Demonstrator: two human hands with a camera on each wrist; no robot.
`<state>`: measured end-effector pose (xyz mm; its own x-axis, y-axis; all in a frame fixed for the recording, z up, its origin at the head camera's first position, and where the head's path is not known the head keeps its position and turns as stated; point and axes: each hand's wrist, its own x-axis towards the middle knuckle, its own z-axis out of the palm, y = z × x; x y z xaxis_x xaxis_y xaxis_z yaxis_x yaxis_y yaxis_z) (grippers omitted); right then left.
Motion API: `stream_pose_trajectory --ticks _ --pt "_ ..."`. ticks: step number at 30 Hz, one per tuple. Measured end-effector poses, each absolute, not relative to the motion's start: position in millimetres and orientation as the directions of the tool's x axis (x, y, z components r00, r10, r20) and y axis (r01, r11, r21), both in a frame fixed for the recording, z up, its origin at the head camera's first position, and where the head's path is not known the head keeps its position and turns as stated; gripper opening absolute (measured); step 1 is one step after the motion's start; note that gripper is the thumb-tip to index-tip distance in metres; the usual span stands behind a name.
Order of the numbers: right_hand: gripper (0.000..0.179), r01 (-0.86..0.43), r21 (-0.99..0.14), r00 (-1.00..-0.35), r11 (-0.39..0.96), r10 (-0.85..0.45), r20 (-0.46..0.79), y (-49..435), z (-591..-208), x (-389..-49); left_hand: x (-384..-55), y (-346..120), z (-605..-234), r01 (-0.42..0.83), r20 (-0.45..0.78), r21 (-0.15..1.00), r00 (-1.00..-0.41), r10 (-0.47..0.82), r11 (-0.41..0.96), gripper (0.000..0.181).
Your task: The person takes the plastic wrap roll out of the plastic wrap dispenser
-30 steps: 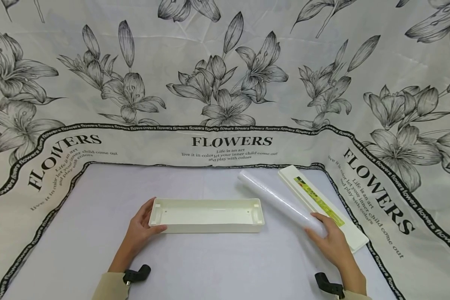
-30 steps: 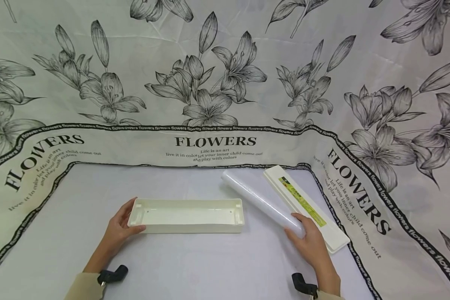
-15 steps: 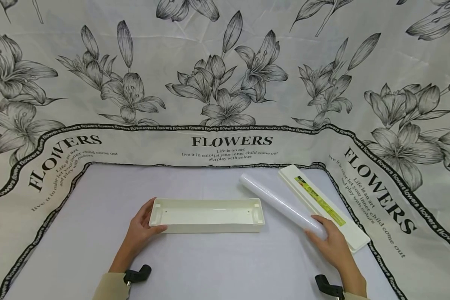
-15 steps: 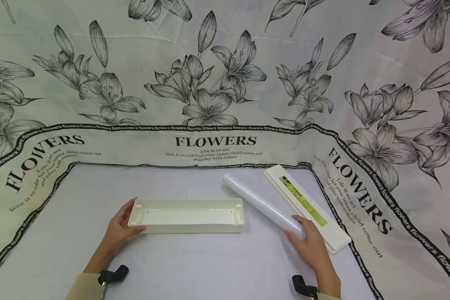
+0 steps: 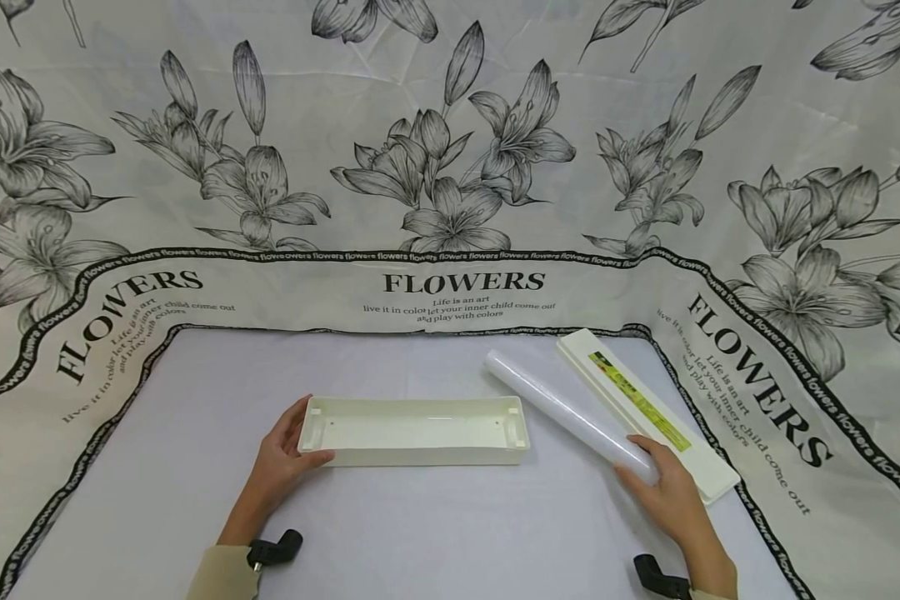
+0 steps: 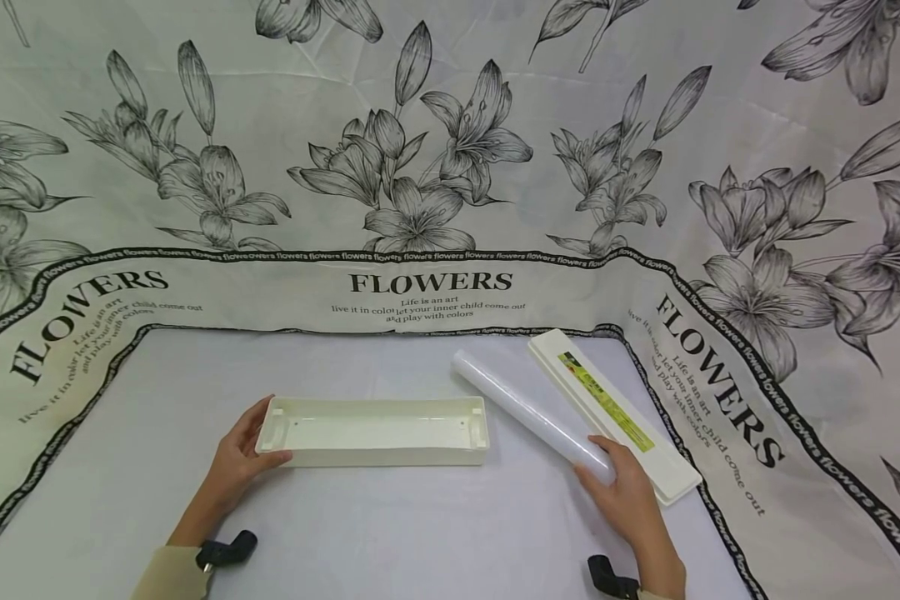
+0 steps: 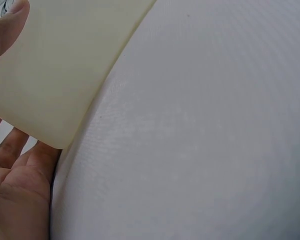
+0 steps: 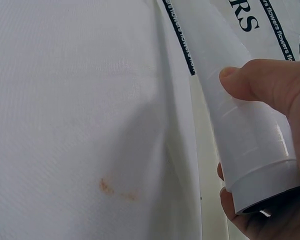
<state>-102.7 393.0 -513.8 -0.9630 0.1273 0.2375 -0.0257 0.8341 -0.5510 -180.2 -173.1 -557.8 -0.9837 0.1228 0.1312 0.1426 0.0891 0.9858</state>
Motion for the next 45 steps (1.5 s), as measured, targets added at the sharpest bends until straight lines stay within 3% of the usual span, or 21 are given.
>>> stream_pose_trajectory --ticks 21,45 --pt "0.057 -0.028 -0.529 -0.956 0.848 0.132 0.261 400 -523 -97 -184 -173 -559 0.129 0.116 0.986 -0.986 0.123 0.104 0.103" --pt "0.063 0.062 -0.513 -0.975 0.856 0.162 0.153 401 -524 -97 -182 -176 -562 0.158 0.15 0.987 -0.976 0.156 0.037 0.102"
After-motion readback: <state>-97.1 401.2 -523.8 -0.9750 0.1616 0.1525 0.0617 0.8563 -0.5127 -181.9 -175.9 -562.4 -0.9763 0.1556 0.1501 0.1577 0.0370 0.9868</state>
